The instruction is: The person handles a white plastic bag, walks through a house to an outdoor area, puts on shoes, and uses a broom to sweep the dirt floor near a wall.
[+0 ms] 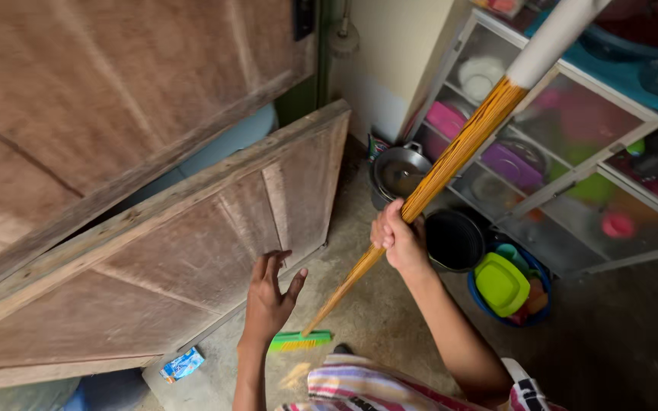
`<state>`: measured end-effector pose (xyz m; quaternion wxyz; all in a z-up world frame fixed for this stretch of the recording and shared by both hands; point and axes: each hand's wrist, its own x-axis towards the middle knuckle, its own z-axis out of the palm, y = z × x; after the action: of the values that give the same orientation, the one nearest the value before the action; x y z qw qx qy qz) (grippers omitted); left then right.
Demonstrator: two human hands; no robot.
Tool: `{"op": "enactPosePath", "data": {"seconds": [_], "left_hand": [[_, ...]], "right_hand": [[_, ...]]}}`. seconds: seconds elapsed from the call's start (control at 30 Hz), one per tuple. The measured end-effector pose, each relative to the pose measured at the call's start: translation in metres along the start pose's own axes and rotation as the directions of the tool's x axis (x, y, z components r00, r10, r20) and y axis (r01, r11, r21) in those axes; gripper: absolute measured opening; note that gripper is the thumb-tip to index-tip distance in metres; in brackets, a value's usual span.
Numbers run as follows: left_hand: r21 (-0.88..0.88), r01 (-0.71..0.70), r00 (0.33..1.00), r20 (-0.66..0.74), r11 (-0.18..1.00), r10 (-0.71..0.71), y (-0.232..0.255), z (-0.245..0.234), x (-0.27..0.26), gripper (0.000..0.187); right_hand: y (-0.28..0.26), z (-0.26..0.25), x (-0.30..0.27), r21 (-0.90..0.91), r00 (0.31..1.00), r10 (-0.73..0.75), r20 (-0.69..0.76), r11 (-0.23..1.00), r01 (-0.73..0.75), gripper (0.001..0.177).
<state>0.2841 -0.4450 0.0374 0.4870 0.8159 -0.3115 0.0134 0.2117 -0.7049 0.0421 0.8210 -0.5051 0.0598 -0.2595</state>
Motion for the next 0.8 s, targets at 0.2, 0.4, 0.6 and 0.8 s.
{"op": "enactPosePath", "data": {"seconds": [0.2,0.4,0.6,0.8], "left_hand": [[-0.029,-0.126,0.986,0.104,0.992,0.128,0.028,0.078,0.098,0.040],[-0.094,-0.266,0.952,0.130,0.959,0.276,0.024,0.132,0.216,0.039],[-0.214,-0.319,0.942,0.030,0.923,0.333,0.055,0.216,0.344,0.041],[-0.237,-0.186,0.979,-0.120,0.954,0.162,0.082,0.293,0.447,0.057]], "right_hand": [[-0.062,-0.121,0.101,0.053,0.985,-0.031,0.172,0.998,0.022,0.052],[-0.078,-0.198,0.233,0.045,0.960,-0.125,0.250,0.992,0.117,0.052],[-0.085,-0.206,0.351,0.022,0.975,-0.165,0.150,0.986,0.164,0.040],[-0.140,-0.170,0.503,-0.118,0.975,-0.216,0.046,0.968,0.220,0.050]]}}
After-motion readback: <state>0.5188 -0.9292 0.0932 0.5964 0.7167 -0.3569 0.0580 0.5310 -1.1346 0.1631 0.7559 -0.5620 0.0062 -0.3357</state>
